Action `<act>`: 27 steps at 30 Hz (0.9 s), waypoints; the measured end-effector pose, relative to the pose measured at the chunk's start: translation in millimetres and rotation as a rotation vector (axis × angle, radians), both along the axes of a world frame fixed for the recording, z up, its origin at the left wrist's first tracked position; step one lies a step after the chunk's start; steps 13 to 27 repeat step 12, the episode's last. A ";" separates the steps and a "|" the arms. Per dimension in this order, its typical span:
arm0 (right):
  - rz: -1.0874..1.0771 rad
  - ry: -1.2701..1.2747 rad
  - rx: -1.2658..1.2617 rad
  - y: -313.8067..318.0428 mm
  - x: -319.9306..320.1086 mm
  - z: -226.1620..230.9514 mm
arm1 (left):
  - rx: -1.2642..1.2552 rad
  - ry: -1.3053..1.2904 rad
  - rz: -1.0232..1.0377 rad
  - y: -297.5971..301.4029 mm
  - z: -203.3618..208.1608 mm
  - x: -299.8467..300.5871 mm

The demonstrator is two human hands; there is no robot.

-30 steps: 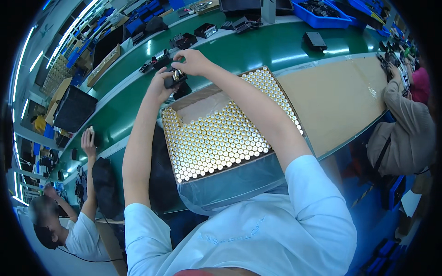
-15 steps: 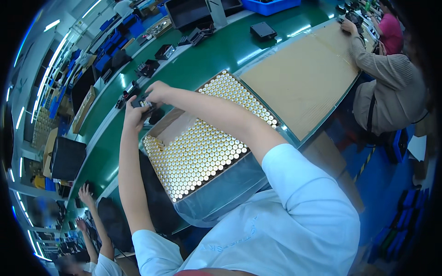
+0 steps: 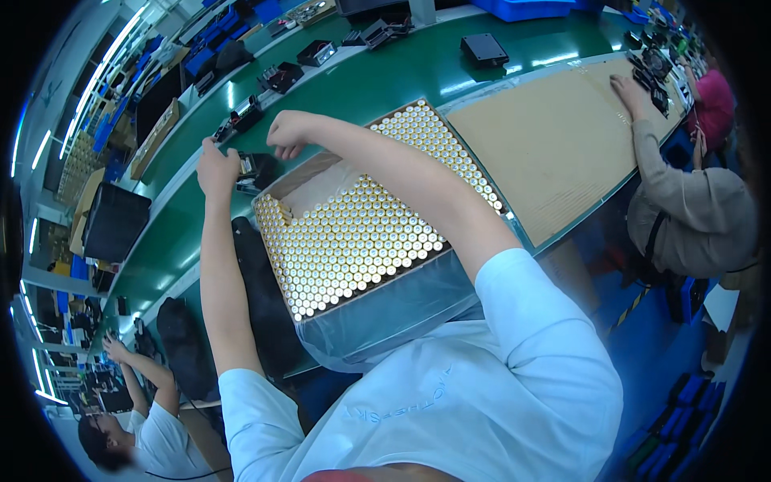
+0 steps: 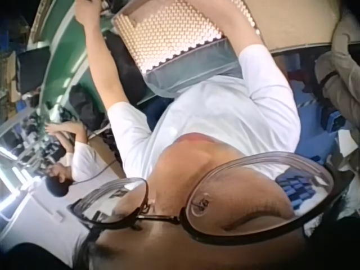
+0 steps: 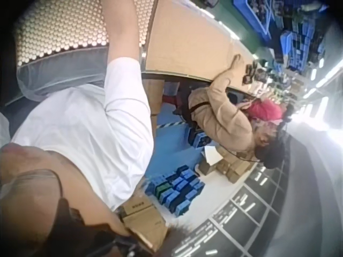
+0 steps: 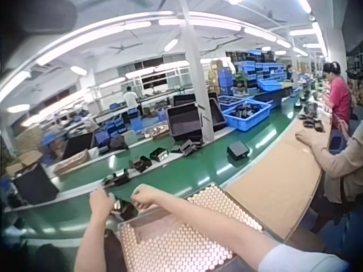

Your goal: Assembling cylindrical battery cells into a grid tray using a specialized jig and hand tool.

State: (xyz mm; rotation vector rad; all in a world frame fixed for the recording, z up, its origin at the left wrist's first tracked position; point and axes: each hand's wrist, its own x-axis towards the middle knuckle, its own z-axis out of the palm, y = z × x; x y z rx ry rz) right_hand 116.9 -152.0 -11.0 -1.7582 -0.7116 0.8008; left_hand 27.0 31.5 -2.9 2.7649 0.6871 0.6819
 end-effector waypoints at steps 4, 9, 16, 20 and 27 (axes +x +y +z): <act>0.111 -0.079 -0.054 -1.4 -6.0 2.6 | 0.119 -0.053 0.047 3.1 -0.3 -0.3; 0.266 -0.194 -0.155 -1.7 -15.9 14.1 | 0.075 -0.092 -0.042 5.5 -3.4 3.1; 0.240 -0.455 -0.187 -4.0 -24.8 30.4 | 0.122 -0.070 -0.050 8.5 -6.8 6.2; 0.240 -0.455 -0.187 -4.0 -24.8 30.4 | 0.122 -0.070 -0.050 8.5 -6.8 6.2; 0.240 -0.455 -0.187 -4.0 -24.8 30.4 | 0.122 -0.070 -0.050 8.5 -6.8 6.2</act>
